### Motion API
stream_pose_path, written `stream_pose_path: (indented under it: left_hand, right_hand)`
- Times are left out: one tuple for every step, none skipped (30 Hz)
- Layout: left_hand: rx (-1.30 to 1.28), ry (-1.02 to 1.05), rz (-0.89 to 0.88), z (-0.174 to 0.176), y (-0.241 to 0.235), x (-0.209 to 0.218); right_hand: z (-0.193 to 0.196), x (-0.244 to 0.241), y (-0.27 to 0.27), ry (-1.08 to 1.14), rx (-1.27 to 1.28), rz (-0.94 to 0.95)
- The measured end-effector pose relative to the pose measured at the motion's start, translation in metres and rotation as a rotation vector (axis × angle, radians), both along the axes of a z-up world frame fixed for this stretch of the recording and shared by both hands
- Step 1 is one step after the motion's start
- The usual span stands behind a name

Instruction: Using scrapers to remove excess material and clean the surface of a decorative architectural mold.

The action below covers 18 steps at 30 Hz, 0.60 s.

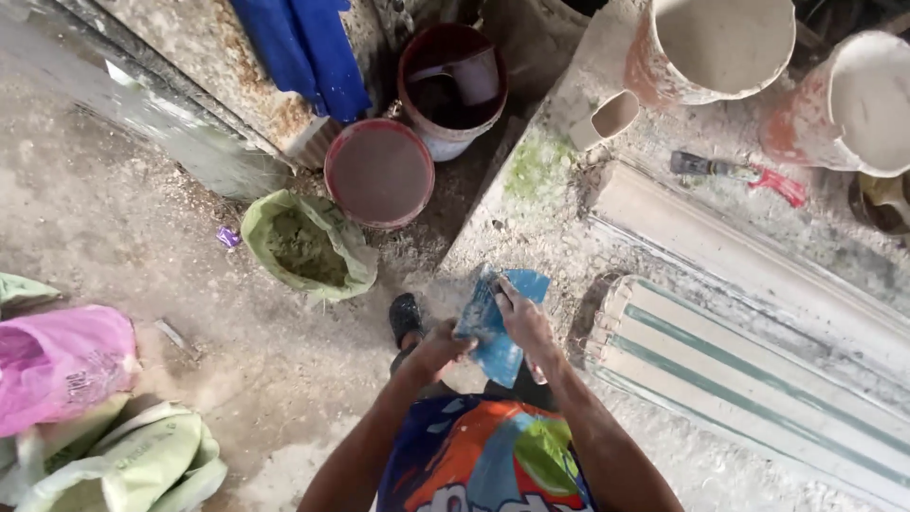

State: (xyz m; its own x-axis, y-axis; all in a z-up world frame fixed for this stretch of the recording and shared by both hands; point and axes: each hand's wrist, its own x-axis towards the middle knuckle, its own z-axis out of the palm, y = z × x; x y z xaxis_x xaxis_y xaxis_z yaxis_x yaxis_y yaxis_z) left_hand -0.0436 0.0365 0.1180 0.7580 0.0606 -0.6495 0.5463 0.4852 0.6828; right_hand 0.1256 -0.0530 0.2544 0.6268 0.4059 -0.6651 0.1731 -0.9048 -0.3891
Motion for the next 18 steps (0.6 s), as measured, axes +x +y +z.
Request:
stream_pose_path:
  left_hand:
    - [-0.164, 0.085, 0.215, -0.022, -0.013, -0.013]
    - [-0.328, 0.167, 0.436, -0.043, -0.025, -0.025]
    - [-0.332, 0.163, 0.445, -0.032, -0.033, -0.012]
    - [-0.411, 0.166, 0.495, -0.021, -0.043, -0.004]
    - [-0.491, 0.168, 0.545, -0.010, -0.052, 0.003]
    - [-0.495, 0.173, 0.552, 0.007, -0.039, 0.007]
    - [-0.198, 0.183, 0.310, 0.023, -0.026, 0.011]
    - [0.102, 0.178, 0.070, 0.038, -0.009, 0.022]
    - [0.102, 0.174, 0.081, 0.025, -0.003, 0.019]
    - [0.195, 0.263, 0.007, 0.014, -0.001, 0.013]
    - [0.288, 0.352, -0.068, 0.003, 0.000, 0.008]
    - [0.289, 0.350, -0.062, 0.027, -0.002, 0.014]
    - [0.083, 0.202, 0.198, 0.052, -0.004, 0.021]
    - [-0.124, 0.054, 0.444, 0.078, -0.007, 0.023]
    - [-0.124, 0.056, 0.441, 0.089, -0.003, 0.026]
    - [-0.025, 0.018, 0.397, 0.099, 0.002, 0.029]
    - [0.072, -0.021, 0.352, 0.110, 0.007, 0.031]
    - [0.068, -0.018, 0.353, 0.070, 0.003, 0.027]
  right_hand:
    - [-0.022, 0.005, -0.017, -0.045, 0.071, 0.066]
    - [-0.044, 0.012, -0.031, -0.090, 0.143, 0.139]
    - [-0.035, 0.008, -0.028, -0.092, 0.142, 0.149]
    - [-0.026, -0.001, -0.027, -0.107, 0.124, 0.164]
    - [-0.018, -0.010, -0.026, -0.123, 0.107, 0.178]
    - [0.000, -0.025, -0.031, -0.116, 0.103, 0.184]
    - [0.019, -0.040, -0.035, -0.388, 0.145, 0.321]
    - [0.036, -0.048, -0.036, -0.672, 0.195, 0.459]
    - [0.000, -0.050, -0.051, -0.676, 0.199, 0.470]
    - [-0.034, -0.053, -0.070, -0.798, 0.157, 0.492]
    - [-0.068, -0.056, -0.090, -0.920, 0.116, 0.514]
    - [-0.075, -0.052, -0.069, -0.923, 0.120, 0.519]
    - [-0.082, -0.047, -0.048, -0.749, 0.165, 0.495]
    - [-0.088, -0.048, -0.029, -0.570, 0.204, 0.462]
    - [-0.086, -0.050, -0.020, -0.568, 0.203, 0.458]
    - [-0.084, -0.053, -0.010, -0.998, 0.043, 0.578]
    - [-0.082, -0.055, 0.000, -1.426, -0.134, 0.685]
    - [-0.053, -0.056, -0.003, -1.422, -0.137, 0.690]
